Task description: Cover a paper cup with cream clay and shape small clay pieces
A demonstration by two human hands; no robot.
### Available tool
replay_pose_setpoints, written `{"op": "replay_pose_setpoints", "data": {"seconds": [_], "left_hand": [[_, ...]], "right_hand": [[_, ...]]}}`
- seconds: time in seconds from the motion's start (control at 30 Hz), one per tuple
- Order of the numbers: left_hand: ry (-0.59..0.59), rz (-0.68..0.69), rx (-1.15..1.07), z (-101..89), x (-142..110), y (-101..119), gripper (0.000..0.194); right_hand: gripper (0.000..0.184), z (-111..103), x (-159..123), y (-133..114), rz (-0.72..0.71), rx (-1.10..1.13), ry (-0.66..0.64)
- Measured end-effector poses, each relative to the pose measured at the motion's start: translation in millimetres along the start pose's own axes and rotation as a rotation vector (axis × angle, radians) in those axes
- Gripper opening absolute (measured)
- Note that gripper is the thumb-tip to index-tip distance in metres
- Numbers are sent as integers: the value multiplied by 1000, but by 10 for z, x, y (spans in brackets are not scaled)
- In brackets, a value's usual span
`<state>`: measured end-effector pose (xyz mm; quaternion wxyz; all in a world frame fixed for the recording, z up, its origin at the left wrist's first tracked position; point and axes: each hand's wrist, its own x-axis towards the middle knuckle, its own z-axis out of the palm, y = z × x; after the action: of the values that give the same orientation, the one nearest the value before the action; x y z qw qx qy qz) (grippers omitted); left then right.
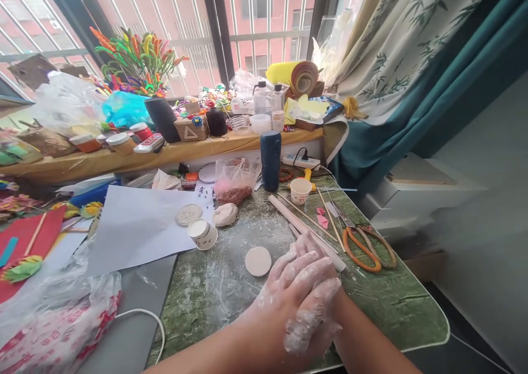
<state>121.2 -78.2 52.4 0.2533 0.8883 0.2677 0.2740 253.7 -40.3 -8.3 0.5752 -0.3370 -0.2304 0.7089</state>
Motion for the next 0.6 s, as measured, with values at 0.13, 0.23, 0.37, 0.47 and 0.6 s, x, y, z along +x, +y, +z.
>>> {"op": "replay_pose_setpoints", "data": {"seconds": [0.13, 0.23, 0.37, 0.47, 0.6], "left_hand": [[131, 10, 198, -283, 67, -293, 61], [174, 111, 354, -592, 98, -596, 55], [443, 236, 262, -824, 35, -900, 21], [606, -81, 39, -801, -70, -1008, 38], [490, -509, -168, -658, -160, -1084, 53]], "right_hand": [[59, 269, -79, -138, 133, 83, -259], [82, 591, -117, -271, 143, 0, -508], [84, 733, 15, -350, 66, -352, -638], [64, 526, 153, -260, -131, -837, -491], [66, 208, 228, -12, -410, -1276, -437]]}}
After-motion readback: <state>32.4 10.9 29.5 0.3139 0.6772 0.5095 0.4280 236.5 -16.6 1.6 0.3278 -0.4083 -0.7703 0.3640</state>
